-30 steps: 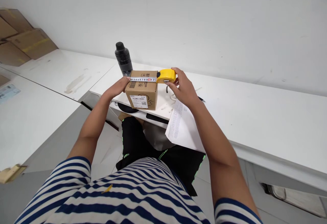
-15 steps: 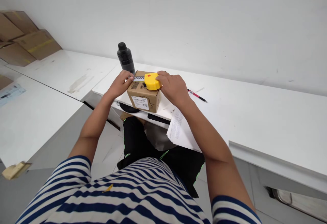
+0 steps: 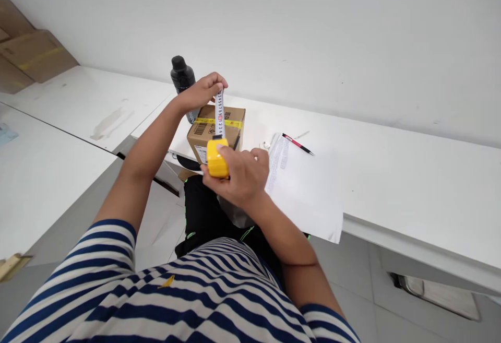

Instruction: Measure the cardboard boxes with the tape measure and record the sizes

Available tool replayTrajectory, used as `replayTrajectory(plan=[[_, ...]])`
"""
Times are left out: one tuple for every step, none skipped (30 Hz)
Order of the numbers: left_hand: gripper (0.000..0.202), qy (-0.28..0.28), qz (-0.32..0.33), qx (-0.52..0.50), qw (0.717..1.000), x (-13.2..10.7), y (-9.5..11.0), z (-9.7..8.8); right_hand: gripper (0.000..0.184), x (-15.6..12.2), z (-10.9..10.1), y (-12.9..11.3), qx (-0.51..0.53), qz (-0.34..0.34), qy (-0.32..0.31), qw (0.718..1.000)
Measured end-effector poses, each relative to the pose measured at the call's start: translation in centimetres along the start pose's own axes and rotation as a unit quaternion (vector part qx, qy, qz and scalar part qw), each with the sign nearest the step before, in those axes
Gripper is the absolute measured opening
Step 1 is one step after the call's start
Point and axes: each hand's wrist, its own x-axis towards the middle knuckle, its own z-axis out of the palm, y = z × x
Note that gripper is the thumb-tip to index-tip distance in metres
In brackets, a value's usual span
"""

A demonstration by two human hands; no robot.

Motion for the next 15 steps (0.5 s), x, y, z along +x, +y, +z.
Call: replayTrajectory(plan=[[0.016,-0.003,0.001,0.022,1.0,0.5,-0.3,0.3,0.074,0.0,0.0,-0.9,0.007,-0.003,0.007,1.0],[0.017,-0.013,0.0,0.048,0.999,0.7,-0.5,0.7,0.075,0.0,0.2,-1.7,0.011,0.0,0.0,1.0],[0.018,-0.026,-0.002,0.075,0.997,0.7,-0.7,1.0,0.073,0.0,0.6,-2.3,0.012,0.007,-0.022,1.0],[0.018,-0.041,-0.003,0.1,0.994,0.5,-0.9,1.2,0.068,0.2,1.0,-2.6,0.008,0.019,-0.057,0.998],[0.019,-0.054,-0.003,0.118,0.991,0.3,-1.0,1.4,0.062,0.3,1.6,-2.9,0.003,0.033,-0.103,0.994],[0.021,-0.063,-0.002,0.13,0.989,0.0,-1.0,1.6,0.056,0.6,2.3,-2.9,-0.003,0.05,-0.149,0.988],[0.023,-0.066,-0.004,0.137,0.988,-0.3,-1.1,1.7,0.052,0.8,2.9,-2.9,-0.007,0.066,-0.189,0.98],[0.025,-0.068,-0.008,0.14,0.988,-0.5,-1.1,1.7,0.05,1.1,3.5,-2.8,-0.009,0.08,-0.216,0.973],[0.028,-0.069,-0.015,0.144,0.987,-0.6,-1.1,1.8,0.049,1.3,4.0,-2.7,-0.007,0.092,-0.227,0.97],[0.031,-0.072,-0.023,0.15,0.986,-0.6,-1.2,1.8,0.049,1.4,4.3,-2.5,-0.002,0.101,-0.223,0.97],[0.033,-0.075,-0.03,0.156,0.984,-0.7,-1.2,1.8,0.049,1.4,4.6,-2.4,0.005,0.107,-0.207,0.972],[0.035,-0.077,-0.034,0.16,0.983,-0.6,-1.3,1.9,0.049,1.4,4.8,-2.4,0.013,0.111,-0.187,0.976],[0.036,-0.079,-0.034,0.163,0.983,-0.6,-1.4,2.0,0.049,1.3,4.9,-2.3,0.02,0.113,-0.167,0.979],[0.036,-0.078,-0.032,0.162,0.983,-0.6,-1.4,2.1,0.049,1.2,4.9,-2.4,0.024,0.116,-0.15,0.982],[0.035,-0.074,-0.029,0.159,0.984,-0.6,-1.4,2.1,0.05,1.1,4.9,-2.4,0.025,0.119,-0.137,0.983]])
